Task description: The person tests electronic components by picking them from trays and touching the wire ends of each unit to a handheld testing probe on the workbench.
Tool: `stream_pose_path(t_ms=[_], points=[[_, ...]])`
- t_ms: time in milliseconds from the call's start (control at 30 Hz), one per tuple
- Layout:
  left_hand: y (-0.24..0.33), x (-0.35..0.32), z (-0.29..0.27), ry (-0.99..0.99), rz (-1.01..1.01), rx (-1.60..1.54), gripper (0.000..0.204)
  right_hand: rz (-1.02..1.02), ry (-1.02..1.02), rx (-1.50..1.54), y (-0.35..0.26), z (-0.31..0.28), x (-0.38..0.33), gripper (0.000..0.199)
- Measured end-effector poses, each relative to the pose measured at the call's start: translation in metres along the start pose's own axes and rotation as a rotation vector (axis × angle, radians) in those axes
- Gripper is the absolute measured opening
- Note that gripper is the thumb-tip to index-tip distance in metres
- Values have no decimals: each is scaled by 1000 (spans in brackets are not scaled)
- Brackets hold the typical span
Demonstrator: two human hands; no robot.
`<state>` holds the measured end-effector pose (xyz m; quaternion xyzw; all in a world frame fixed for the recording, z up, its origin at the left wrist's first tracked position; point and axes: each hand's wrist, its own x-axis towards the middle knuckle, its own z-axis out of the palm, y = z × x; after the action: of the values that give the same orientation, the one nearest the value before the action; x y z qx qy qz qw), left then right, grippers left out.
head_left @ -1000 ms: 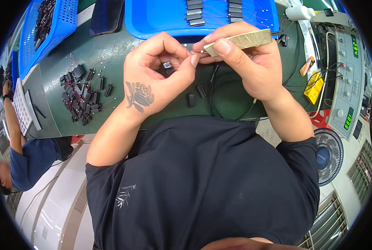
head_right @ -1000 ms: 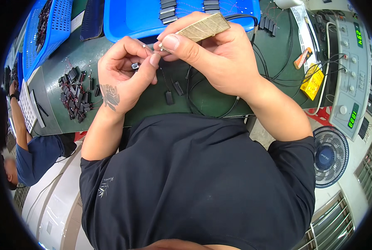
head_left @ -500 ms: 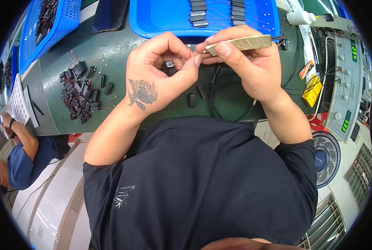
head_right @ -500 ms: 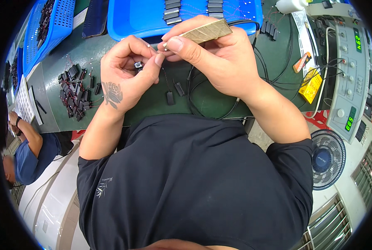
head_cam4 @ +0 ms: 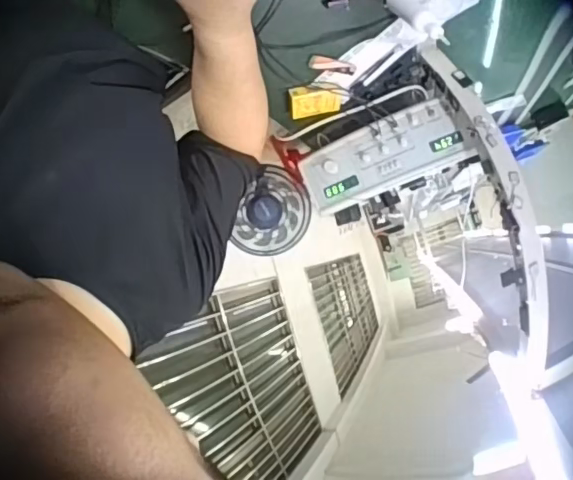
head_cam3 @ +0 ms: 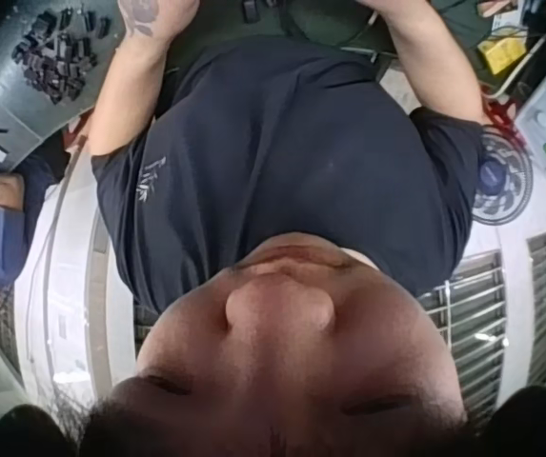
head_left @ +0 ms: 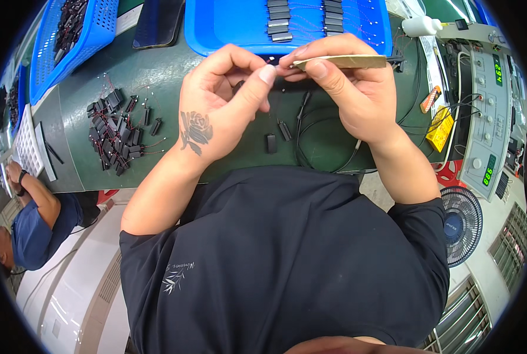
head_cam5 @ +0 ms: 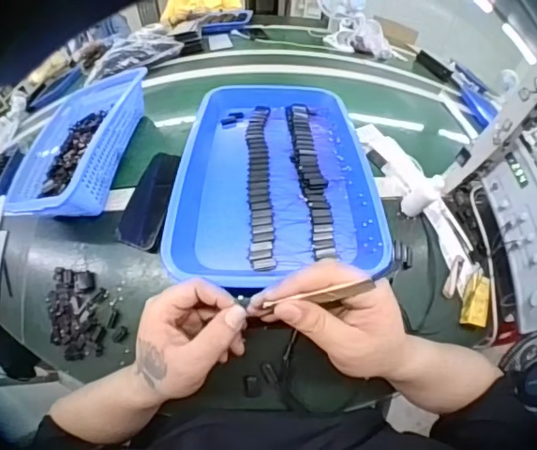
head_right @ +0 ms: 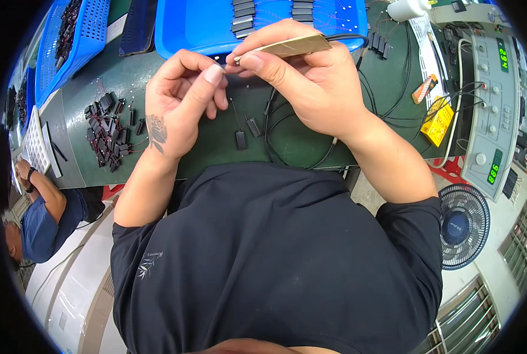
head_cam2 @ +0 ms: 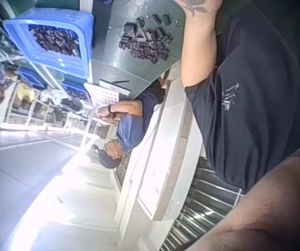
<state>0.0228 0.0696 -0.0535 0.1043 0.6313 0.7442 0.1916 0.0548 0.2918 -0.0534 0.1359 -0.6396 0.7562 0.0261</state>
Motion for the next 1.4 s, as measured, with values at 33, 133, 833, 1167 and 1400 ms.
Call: stream_pose_path(t_ms=[33,133,833,1167,1400], points=[[0,1,-1,8,-21,-48,7,-21,33,23,0,2,1,16],[2,0,-1,28,-16,-139,9,-80,48,57,0,2,2,15],[-1,7,-24,115,459,116,14,99,-435,-69,-12,30,-7,8],[10,0,-6,173,147,-67,12,-125,-214,-422,-6,13,-6,14],[11,-5,-3,-16,-60,-60,10,59,80,30,-12,9,-5,17]])
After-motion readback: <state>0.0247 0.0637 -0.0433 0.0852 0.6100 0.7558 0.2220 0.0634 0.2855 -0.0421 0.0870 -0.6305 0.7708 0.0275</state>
